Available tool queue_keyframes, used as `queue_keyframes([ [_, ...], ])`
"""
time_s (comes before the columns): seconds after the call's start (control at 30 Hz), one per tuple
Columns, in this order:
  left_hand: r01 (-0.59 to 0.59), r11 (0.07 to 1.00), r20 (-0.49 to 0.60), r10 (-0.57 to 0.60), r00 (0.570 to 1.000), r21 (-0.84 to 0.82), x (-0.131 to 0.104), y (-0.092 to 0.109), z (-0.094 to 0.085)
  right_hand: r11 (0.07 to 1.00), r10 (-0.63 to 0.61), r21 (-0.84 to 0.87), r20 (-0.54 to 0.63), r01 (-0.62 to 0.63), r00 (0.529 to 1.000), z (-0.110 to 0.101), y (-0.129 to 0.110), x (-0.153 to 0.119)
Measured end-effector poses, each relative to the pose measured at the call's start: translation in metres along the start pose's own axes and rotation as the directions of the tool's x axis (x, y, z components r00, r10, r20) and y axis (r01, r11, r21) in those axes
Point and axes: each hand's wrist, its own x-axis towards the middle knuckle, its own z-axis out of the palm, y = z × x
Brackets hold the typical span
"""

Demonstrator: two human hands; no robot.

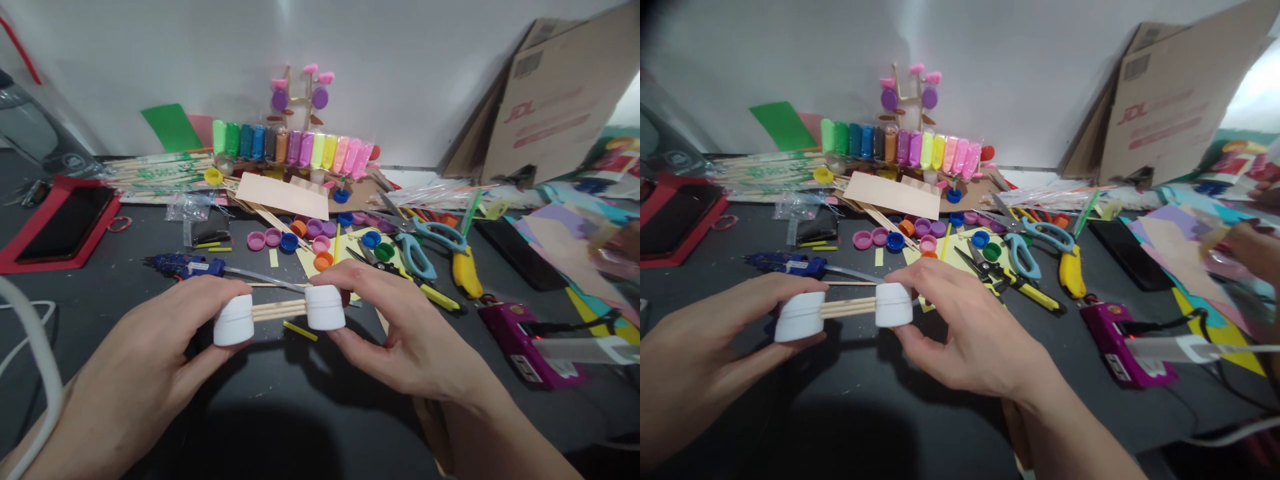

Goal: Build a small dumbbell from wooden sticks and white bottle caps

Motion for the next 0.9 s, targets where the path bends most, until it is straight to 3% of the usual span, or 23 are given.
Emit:
queue_keyframes([
  [0.67, 0.062, 0.998, 0.043, -0.062, 0.997, -0.018, 0.002, 0.0, 0.006, 1.0, 0.015, -0.023, 0.03, -0.014, 0.999, 0.0, 0.002, 0.0],
  [0.9, 0.117, 0.985, 0.109, -0.104, 0.989, -0.124, 0.005, -0.001, 0.013, 0.995, 0.065, -0.083, 0.095, -0.057, 0.993, 0.003, 0.01, 0.001],
])
